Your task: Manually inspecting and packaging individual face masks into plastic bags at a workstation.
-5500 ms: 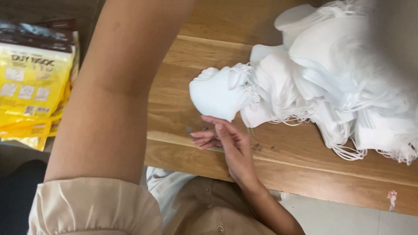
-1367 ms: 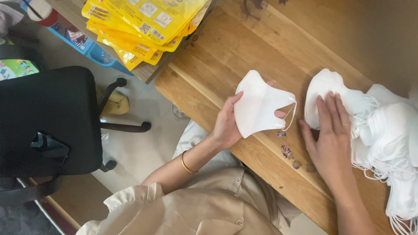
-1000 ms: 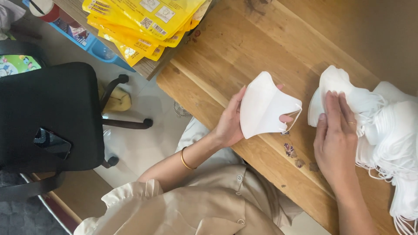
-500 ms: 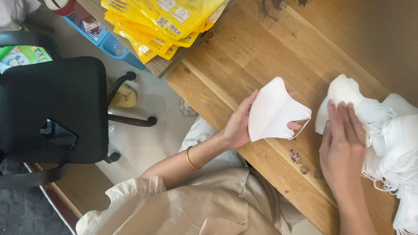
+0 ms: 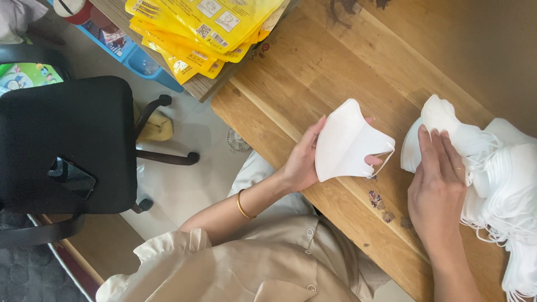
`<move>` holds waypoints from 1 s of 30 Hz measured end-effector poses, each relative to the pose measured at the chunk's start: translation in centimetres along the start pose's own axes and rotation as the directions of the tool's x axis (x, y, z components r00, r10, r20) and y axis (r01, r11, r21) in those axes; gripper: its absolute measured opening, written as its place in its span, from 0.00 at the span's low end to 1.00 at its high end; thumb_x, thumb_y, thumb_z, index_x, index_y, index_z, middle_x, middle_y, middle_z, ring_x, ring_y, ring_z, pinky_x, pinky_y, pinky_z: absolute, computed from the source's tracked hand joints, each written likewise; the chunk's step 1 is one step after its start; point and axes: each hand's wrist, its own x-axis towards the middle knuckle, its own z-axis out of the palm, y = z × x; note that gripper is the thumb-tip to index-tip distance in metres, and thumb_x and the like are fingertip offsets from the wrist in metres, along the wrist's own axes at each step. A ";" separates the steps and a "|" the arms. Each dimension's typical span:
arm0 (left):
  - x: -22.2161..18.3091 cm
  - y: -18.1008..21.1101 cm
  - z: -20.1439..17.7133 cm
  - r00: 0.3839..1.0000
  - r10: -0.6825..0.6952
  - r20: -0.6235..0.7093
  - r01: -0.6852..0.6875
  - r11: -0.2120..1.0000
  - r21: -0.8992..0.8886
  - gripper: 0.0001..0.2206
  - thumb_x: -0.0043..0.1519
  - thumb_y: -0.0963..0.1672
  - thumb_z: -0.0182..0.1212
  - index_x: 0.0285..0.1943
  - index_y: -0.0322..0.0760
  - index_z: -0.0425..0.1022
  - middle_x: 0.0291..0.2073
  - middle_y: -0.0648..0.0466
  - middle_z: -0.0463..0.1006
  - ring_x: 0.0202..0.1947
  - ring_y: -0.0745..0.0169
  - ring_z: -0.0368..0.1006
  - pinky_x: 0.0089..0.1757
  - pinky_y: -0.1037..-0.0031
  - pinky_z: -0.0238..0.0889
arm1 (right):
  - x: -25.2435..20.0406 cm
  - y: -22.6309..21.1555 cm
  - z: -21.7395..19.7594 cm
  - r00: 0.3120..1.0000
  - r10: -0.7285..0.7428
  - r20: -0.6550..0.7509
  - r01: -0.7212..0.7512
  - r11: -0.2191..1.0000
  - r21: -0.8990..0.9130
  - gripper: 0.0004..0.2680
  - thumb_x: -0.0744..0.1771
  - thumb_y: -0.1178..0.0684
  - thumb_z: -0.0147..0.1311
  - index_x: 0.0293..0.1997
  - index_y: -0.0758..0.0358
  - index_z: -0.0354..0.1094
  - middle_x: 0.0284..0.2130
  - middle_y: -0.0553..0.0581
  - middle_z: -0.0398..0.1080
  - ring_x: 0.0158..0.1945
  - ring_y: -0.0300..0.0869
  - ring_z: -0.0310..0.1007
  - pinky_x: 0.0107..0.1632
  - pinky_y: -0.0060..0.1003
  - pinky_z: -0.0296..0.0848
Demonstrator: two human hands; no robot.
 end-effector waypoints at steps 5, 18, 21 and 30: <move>0.0 -0.3 -0.4 0.999 0.022 0.045 -0.021 1.000 -0.011 0.35 0.70 0.60 0.40 0.79 0.34 0.57 0.69 0.37 0.66 0.69 0.42 0.63 0.63 0.52 0.58 | 0.0 -0.3 0.0 0.999 0.034 -0.014 -0.034 0.998 0.051 0.18 0.72 0.73 0.42 0.73 0.78 0.59 0.60 0.76 0.72 0.71 0.69 0.65 0.67 0.60 0.67; 0.0 -0.2 -0.4 0.999 0.026 0.038 -0.026 1.000 0.000 0.35 0.71 0.60 0.39 0.80 0.35 0.57 0.70 0.40 0.66 0.70 0.45 0.62 0.63 0.56 0.59 | 0.2 -0.3 -0.8 0.980 0.182 0.075 -0.191 0.973 0.131 0.32 0.65 0.76 0.48 0.80 0.72 0.40 0.64 0.76 0.69 0.66 0.64 0.64 0.61 0.56 0.71; 0.1 -0.4 -0.7 0.998 0.028 0.061 -0.027 0.999 -0.024 0.34 0.72 0.59 0.39 0.80 0.35 0.57 0.70 0.41 0.66 0.70 0.46 0.62 0.62 0.55 0.59 | 0.4 0.1 -0.8 0.948 0.287 0.140 -0.312 0.927 0.209 0.29 0.65 0.76 0.44 0.77 0.73 0.44 0.66 0.76 0.64 0.73 0.61 0.54 0.67 0.55 0.62; 0.4 -0.7 -1.2 0.998 0.050 0.045 -0.046 0.995 -0.087 0.34 0.72 0.59 0.44 0.78 0.34 0.60 0.69 0.42 0.67 0.70 0.45 0.62 0.63 0.54 0.59 | -0.7 2.0 0.5 0.995 0.091 0.049 -0.097 0.987 0.127 0.26 0.60 0.80 0.40 0.66 0.86 0.64 0.66 0.82 0.64 0.72 0.66 0.57 0.75 0.54 0.60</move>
